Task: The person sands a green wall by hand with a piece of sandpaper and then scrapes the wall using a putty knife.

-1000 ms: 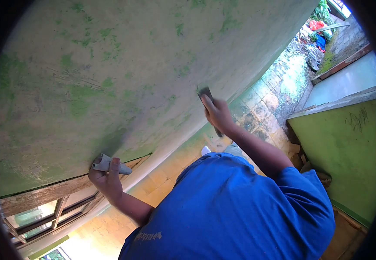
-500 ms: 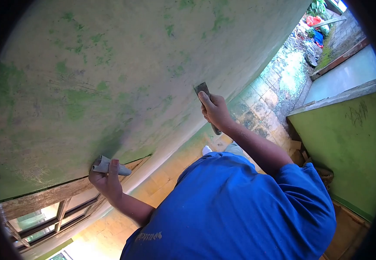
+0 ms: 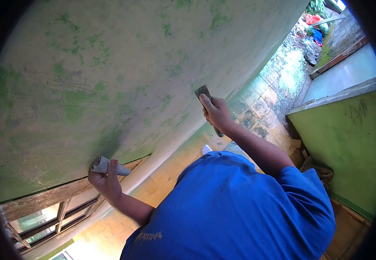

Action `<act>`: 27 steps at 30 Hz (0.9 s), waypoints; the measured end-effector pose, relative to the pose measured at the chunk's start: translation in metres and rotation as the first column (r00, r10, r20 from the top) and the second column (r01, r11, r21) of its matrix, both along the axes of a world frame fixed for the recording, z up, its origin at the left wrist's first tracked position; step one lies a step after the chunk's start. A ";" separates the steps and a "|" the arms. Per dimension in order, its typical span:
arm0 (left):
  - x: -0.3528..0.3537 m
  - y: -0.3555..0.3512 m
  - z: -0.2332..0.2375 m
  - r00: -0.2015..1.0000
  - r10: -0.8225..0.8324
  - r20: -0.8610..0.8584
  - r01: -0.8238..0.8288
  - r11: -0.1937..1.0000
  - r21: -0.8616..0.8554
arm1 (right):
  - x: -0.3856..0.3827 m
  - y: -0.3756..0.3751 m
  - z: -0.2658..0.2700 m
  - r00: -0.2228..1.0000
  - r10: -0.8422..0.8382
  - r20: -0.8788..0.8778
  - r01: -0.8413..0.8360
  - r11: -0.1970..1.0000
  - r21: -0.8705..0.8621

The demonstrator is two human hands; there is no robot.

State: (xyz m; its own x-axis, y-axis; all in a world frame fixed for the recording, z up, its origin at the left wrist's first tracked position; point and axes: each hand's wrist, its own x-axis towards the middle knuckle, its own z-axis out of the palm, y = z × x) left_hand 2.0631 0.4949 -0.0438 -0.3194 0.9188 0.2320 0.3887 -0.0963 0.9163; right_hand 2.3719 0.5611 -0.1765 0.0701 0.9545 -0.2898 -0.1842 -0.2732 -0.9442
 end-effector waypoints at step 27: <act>0.001 0.000 0.001 0.999 -0.040 -0.021 0.041 0.999 0.020 | 0.004 -0.012 0.005 0.997 -0.010 0.072 0.010 1.000 0.009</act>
